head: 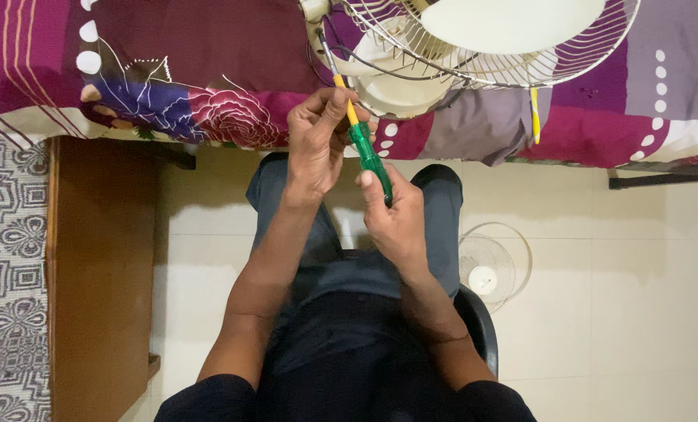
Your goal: The person uses a screwdriver to tighten screws on the neck and base of a white electric fan placed on a bed. They rotate the fan head to access different fasteners and continue adjusting the assembly throughout the clip.
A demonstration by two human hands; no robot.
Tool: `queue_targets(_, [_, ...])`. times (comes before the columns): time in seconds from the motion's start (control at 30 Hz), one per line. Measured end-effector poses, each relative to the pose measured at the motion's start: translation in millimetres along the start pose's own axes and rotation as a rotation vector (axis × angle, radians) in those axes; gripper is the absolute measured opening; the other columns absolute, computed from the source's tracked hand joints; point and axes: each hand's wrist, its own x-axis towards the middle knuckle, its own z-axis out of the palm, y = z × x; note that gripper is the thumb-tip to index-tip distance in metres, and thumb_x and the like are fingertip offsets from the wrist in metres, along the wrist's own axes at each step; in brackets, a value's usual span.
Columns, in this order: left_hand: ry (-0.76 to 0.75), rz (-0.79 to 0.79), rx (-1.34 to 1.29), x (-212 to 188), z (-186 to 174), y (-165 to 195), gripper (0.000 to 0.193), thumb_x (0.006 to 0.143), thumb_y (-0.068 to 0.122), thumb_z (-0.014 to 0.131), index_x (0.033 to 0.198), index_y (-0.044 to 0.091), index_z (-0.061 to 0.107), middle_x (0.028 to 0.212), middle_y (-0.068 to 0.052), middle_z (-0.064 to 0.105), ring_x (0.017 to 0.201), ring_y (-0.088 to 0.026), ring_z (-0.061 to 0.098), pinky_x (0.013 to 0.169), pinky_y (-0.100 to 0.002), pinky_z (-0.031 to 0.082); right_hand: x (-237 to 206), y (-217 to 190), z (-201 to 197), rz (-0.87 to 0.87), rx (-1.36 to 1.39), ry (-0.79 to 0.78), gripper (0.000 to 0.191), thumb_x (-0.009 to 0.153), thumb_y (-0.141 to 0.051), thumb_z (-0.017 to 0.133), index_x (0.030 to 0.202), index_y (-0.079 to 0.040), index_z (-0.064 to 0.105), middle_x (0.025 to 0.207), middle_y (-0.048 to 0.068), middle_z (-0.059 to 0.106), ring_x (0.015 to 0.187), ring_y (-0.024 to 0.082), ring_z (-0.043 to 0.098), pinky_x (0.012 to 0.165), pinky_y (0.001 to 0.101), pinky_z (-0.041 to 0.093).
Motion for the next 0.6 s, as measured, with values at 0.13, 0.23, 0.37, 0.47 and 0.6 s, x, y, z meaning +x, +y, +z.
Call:
queue_targets(0.13, [-0.009, 0.006, 0.006, -1, 2, 0, 0.029, 0.1, 0.027, 0.073, 0.107, -0.001, 0.071, 0.088, -0.015, 0.076, 0.078, -0.023, 0.077, 0.068, -0.034, 0.065, 0, -6, 4, -0.228, -0.331, 0.138, 0.017, 0.106, -0.019, 0.065, 0.107, -0.002, 0.065, 0.064, 0.002, 0.051, 0.052, 0.005, 0.046, 0.05, 0.025, 0.038])
queue_targets(0.23, [-0.003, -0.021, 0.002, -3, 2, 1, 0.03, 0.1, 0.028, 0.073, 0.108, -0.001, 0.07, 0.087, -0.014, 0.076, 0.078, -0.022, 0.076, 0.068, -0.032, 0.064, -1, -9, 6, -0.204, -0.342, 0.174, 0.015, 0.103, -0.016, 0.068, 0.108, -0.002, 0.066, 0.063, 0.005, 0.054, 0.051, 0.008, 0.046, 0.048, 0.0271, 0.038])
queue_targets(0.37, [-0.002, -0.014, -0.004, -4, 4, 1, 0.031, 0.1, 0.028, 0.073, 0.109, -0.001, 0.071, 0.089, -0.014, 0.076, 0.08, -0.022, 0.076, 0.072, -0.034, 0.065, -1, -12, 8, -0.249, -0.362, 0.19, 0.014, 0.103, -0.014, 0.068, 0.11, -0.003, 0.066, 0.065, 0.005, 0.059, 0.051, 0.01, 0.054, 0.05, 0.0267, 0.042])
queue_targets(0.47, [0.008, -0.005, -0.019, -4, 5, 1, 0.029, 0.099, 0.027, 0.074, 0.107, -0.001, 0.071, 0.089, -0.014, 0.076, 0.081, -0.022, 0.076, 0.074, -0.037, 0.066, -3, -12, 12, -0.294, -0.451, 0.251, 0.017, 0.1, -0.013, 0.072, 0.113, -0.003, 0.067, 0.067, 0.007, 0.061, 0.052, 0.015, 0.058, 0.052, 0.0289, 0.045])
queue_targets(0.6, [0.038, -0.017, -0.02, -3, 5, 2, 0.026, 0.096, 0.024, 0.076, 0.105, 0.0, 0.071, 0.089, -0.013, 0.075, 0.081, -0.022, 0.076, 0.073, -0.037, 0.067, -2, -11, 14, -0.394, -0.581, 0.329, 0.025, 0.096, -0.011, 0.075, 0.118, -0.002, 0.066, 0.076, 0.01, 0.067, 0.058, 0.021, 0.063, 0.057, 0.0325, 0.05])
